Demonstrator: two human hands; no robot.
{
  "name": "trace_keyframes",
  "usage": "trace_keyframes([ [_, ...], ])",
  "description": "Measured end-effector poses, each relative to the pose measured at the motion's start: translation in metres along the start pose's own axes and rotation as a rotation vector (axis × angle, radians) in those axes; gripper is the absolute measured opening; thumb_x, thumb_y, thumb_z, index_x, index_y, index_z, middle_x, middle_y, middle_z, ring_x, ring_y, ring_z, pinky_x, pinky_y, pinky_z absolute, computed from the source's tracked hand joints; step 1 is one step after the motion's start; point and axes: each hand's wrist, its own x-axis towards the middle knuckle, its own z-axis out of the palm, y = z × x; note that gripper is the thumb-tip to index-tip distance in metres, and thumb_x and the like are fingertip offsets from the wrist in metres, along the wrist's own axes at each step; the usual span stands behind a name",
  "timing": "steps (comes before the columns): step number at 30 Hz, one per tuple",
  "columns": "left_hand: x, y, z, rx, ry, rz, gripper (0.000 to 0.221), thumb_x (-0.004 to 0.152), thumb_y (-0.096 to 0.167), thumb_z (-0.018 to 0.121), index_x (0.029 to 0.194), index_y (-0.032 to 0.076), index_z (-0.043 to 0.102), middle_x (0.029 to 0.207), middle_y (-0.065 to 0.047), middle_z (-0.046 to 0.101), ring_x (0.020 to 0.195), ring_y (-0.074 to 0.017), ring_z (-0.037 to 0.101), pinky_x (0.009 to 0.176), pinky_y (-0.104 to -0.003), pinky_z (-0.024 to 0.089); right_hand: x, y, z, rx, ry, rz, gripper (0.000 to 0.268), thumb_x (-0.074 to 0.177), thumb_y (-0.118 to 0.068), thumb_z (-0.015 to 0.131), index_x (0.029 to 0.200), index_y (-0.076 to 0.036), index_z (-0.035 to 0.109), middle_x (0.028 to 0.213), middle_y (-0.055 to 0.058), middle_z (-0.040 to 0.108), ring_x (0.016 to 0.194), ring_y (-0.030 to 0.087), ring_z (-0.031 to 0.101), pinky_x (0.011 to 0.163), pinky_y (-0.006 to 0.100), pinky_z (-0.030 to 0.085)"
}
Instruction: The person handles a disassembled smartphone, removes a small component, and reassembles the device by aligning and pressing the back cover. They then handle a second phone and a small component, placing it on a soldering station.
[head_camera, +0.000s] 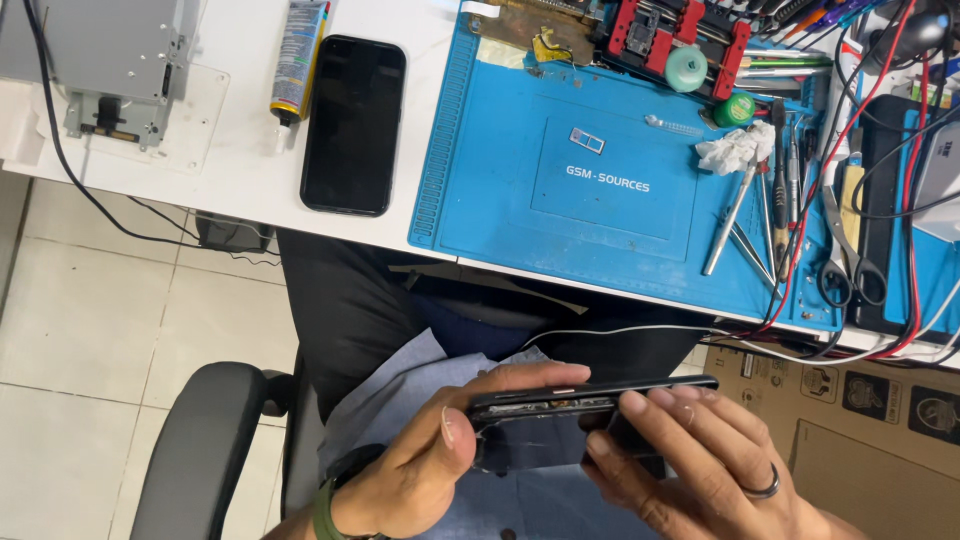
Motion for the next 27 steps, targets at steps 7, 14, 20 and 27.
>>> trace_keyframes([
  [7, 0.0, 0.006, 0.003, 0.135, 0.017, -0.01, 0.105, 0.105, 0.094, 0.029, 0.148, 0.005, 0.065, 0.139, -0.014, 0.076, 0.13, -0.0267, 0.074, 0.111, -0.04, 0.057, -0.01, -0.012, 0.0, -0.004, -0.014, 0.117, 0.026, 0.104, -0.042, 0.085, 0.126, -0.029, 0.08, 0.135, 0.008, 0.07, 0.122, 0.022, 0.064, 0.103, 0.045, 0.06],
  [14, -0.003, 0.004, 0.005, 0.214, 0.03, 0.028, 0.088, 0.112, 0.082, 0.037, 0.15, 0.007, 0.063, 0.143, -0.013, 0.075, 0.133, -0.0273, 0.074, 0.112, -0.038, 0.057, -0.007, -0.007, -0.001, -0.017, 0.013, 0.042, 0.024, 0.106, -0.038, 0.082, 0.126, -0.026, 0.078, 0.132, 0.01, 0.07, 0.119, 0.023, 0.065, 0.099, 0.046, 0.063],
  [20, -0.003, -0.003, 0.006, 0.302, 0.049, 0.043, 0.083, 0.113, 0.074, 0.036, 0.153, 0.007, 0.062, 0.126, -0.009, 0.08, 0.121, -0.0228, 0.078, 0.105, -0.034, 0.058, -0.005, -0.001, -0.01, 0.053, -0.055, 0.033, 0.034, 0.106, -0.04, 0.083, 0.132, -0.019, 0.076, 0.136, 0.019, 0.069, 0.118, 0.027, 0.069, 0.098, 0.048, 0.064],
  [27, -0.006, -0.003, 0.008, 0.235, 0.075, -0.054, 0.082, 0.11, 0.07, 0.041, 0.155, 0.006, 0.064, 0.063, 0.005, 0.047, 0.053, -0.0058, 0.036, 0.051, -0.025, 0.028, -0.002, 0.0, -0.016, 0.06, -0.074, 0.055, 0.034, 0.105, -0.042, 0.082, 0.13, -0.02, 0.077, 0.135, 0.019, 0.07, 0.115, 0.029, 0.071, 0.096, 0.048, 0.064],
])
